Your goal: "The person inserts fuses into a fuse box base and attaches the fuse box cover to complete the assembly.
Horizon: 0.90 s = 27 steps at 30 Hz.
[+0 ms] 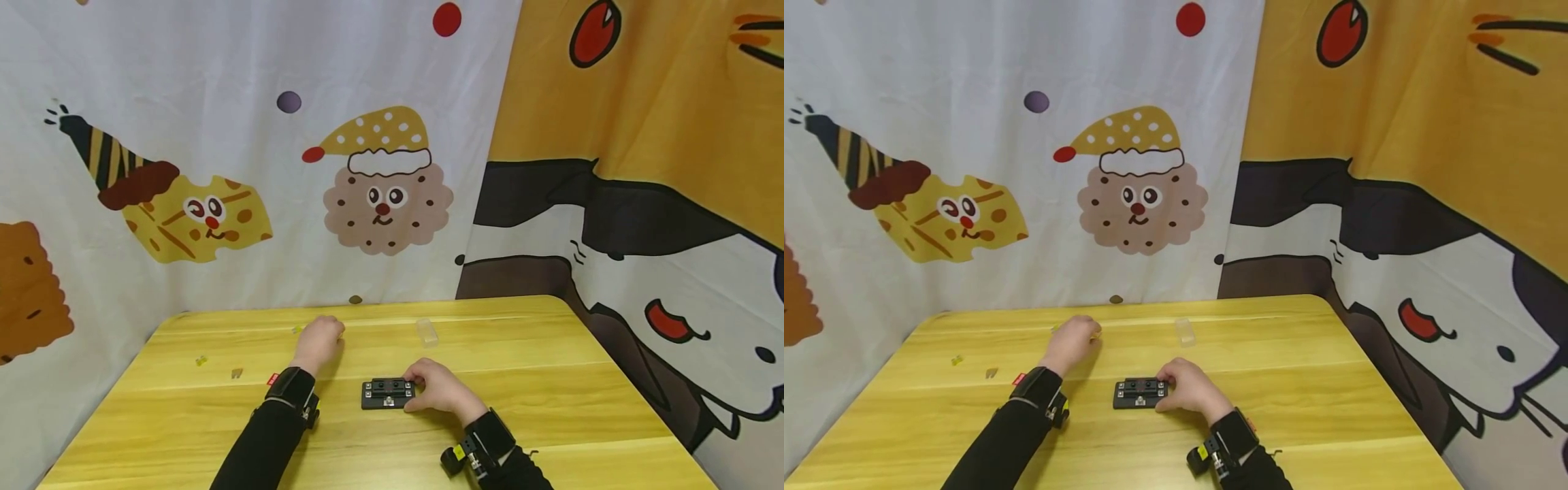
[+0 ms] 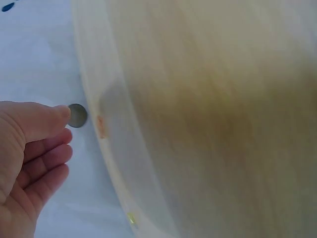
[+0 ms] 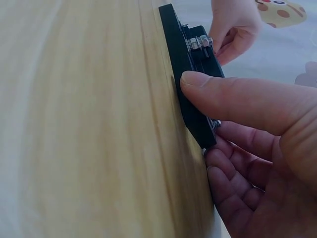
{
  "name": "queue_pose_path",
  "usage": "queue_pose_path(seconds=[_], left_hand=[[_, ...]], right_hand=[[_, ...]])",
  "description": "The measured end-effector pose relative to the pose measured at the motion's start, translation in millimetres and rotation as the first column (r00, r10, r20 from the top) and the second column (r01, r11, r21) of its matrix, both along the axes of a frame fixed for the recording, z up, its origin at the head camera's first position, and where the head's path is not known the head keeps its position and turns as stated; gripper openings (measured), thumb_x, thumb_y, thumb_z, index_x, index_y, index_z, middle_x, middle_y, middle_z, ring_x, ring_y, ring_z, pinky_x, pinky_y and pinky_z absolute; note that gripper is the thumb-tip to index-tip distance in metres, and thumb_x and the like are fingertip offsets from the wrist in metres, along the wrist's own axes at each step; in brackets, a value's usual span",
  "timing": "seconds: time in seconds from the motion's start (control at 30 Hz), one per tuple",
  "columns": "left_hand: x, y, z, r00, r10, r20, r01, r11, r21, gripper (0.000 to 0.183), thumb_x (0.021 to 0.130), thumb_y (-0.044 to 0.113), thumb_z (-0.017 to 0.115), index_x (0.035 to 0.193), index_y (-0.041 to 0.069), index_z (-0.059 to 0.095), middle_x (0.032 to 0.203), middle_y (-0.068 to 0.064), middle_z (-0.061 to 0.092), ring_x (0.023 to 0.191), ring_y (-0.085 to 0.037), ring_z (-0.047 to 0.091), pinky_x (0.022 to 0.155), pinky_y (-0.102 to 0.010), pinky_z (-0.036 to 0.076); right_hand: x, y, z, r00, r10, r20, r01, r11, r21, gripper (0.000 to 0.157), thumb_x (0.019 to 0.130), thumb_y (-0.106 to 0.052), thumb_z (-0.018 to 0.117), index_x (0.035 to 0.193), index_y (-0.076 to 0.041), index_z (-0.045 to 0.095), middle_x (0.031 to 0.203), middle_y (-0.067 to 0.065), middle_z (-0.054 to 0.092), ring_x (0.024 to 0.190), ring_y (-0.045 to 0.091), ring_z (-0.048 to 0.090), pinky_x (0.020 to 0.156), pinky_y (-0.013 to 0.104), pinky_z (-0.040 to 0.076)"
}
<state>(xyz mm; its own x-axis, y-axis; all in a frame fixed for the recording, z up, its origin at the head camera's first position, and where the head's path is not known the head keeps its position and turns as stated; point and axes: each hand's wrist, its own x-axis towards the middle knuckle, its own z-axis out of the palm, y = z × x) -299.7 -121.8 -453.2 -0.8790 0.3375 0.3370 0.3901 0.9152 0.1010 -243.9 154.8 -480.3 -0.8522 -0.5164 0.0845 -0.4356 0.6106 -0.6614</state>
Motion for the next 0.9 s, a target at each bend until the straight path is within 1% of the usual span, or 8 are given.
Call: queue_pose_path(seconds=[0.17,0.33,0.43,0.63,0.73,0.9], left_hand=[[-4.6,-2,-6.7,1.000,0.008,-0.009,-0.008,0.999,-0.035,0.019,0.083,-0.003,0.071,0.071,0.010,0.065,0.074,-0.004,0.057,0.074,-0.026,0.060,0.066,-0.039,0.053],[-7.8,-2,-12.4,0.999,0.037,0.013,-0.035,0.994,-0.100,0.019,0.086,-0.002,0.070,0.073,0.011,0.068,0.076,-0.005,0.059,0.077,-0.027,0.061,0.069,-0.041,0.054],[-8.9,-1,-11.6,0.999,0.042,0.025,-0.038,0.990,-0.133,0.019,0.087,-0.004,0.068,0.076,0.012,0.070,0.079,-0.005,0.060,0.079,-0.027,0.061,0.070,-0.041,0.054],[-12.9,3,-6.8,0.998,0.058,0.027,-0.052,0.979,-0.197,0.022,0.088,-0.007,0.063,0.078,0.011,0.071,0.079,-0.006,0.061,0.080,-0.027,0.059,0.071,-0.043,0.054],[-15.5,4,-5.4,0.998,0.065,0.014,-0.060,0.969,-0.242,0.023,0.088,-0.007,0.062,0.076,0.010,0.071,0.078,-0.007,0.061,0.079,-0.027,0.060,0.070,-0.043,0.054],[-17.4,6,-4.0,0.998,0.063,-0.009,-0.063,0.958,-0.281,0.023,0.085,-0.006,0.063,0.073,0.011,0.071,0.075,-0.006,0.062,0.077,-0.026,0.059,0.068,-0.042,0.054]], right_hand=[[0.1,1,0.3,1.000,-0.005,-0.002,0.005,1.000,0.000,0.042,0.066,-0.018,0.091,0.101,-0.010,0.069,0.099,-0.003,0.058,0.088,0.015,0.054,0.082,0.034,0.048],[0.7,1,-0.4,1.000,-0.003,0.001,0.003,1.000,-0.006,0.042,0.067,-0.018,0.091,0.102,-0.010,0.069,0.100,-0.002,0.058,0.089,0.015,0.055,0.083,0.034,0.048],[0.9,1,-0.6,1.000,0.001,-0.002,-0.001,1.000,-0.007,0.042,0.068,-0.018,0.091,0.102,-0.010,0.069,0.100,-0.002,0.058,0.090,0.017,0.055,0.083,0.036,0.048],[0.1,0,-1.8,1.000,-0.007,0.022,0.007,1.000,0.001,0.042,0.068,-0.019,0.091,0.103,-0.011,0.069,0.101,-0.003,0.057,0.092,0.018,0.056,0.085,0.037,0.048],[-0.3,0,-1.9,1.000,-0.010,0.023,0.010,1.000,0.000,0.042,0.068,-0.019,0.091,0.102,-0.011,0.069,0.101,-0.003,0.057,0.092,0.018,0.055,0.084,0.037,0.048],[-1.1,0,-1.1,1.000,-0.010,0.028,0.011,1.000,-0.010,0.041,0.068,-0.018,0.091,0.102,-0.012,0.069,0.101,-0.003,0.057,0.091,0.017,0.055,0.084,0.036,0.048]])
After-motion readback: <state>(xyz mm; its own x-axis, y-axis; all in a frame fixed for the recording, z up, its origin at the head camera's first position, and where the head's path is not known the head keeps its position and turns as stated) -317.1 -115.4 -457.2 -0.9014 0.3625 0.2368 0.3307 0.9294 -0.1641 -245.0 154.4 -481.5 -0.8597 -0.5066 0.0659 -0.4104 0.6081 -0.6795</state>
